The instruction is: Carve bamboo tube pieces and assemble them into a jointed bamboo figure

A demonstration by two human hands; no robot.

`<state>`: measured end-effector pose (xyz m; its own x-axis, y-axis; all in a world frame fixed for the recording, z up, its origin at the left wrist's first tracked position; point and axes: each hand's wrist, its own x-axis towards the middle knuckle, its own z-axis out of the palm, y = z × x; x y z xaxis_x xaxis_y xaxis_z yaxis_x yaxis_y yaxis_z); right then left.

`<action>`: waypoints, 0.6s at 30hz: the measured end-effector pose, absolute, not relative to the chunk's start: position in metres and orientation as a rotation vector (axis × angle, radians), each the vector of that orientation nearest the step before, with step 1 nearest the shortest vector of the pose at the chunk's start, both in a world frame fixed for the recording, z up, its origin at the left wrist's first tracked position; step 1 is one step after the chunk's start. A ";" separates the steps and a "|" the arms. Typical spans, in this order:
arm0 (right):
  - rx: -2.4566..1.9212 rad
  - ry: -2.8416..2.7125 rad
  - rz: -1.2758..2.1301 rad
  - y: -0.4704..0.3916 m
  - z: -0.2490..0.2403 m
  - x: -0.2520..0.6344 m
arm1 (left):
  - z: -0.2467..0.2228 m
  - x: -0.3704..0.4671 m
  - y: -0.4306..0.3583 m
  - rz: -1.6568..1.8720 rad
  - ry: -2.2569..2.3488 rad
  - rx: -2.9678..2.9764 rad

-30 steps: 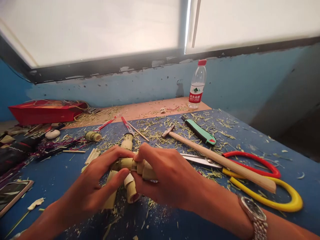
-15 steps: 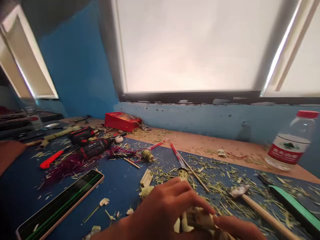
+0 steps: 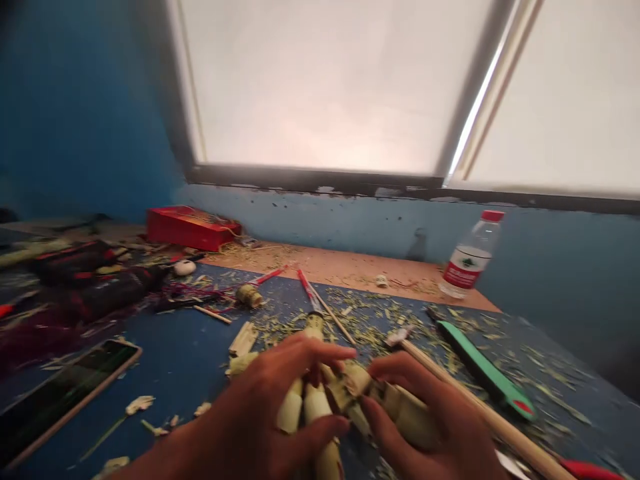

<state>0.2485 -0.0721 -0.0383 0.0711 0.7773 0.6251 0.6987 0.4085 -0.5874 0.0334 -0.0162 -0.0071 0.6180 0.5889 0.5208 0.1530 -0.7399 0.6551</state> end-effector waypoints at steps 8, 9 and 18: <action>-1.301 -1.736 0.384 -0.078 -0.019 0.240 | -0.002 0.033 -0.012 0.953 0.628 2.210; -1.287 -1.742 0.419 -0.079 -0.019 0.240 | -0.003 0.032 -0.012 0.951 0.604 2.211; -1.227 -1.695 0.526 -0.081 -0.020 0.239 | 0.004 0.032 -0.019 0.952 0.504 2.209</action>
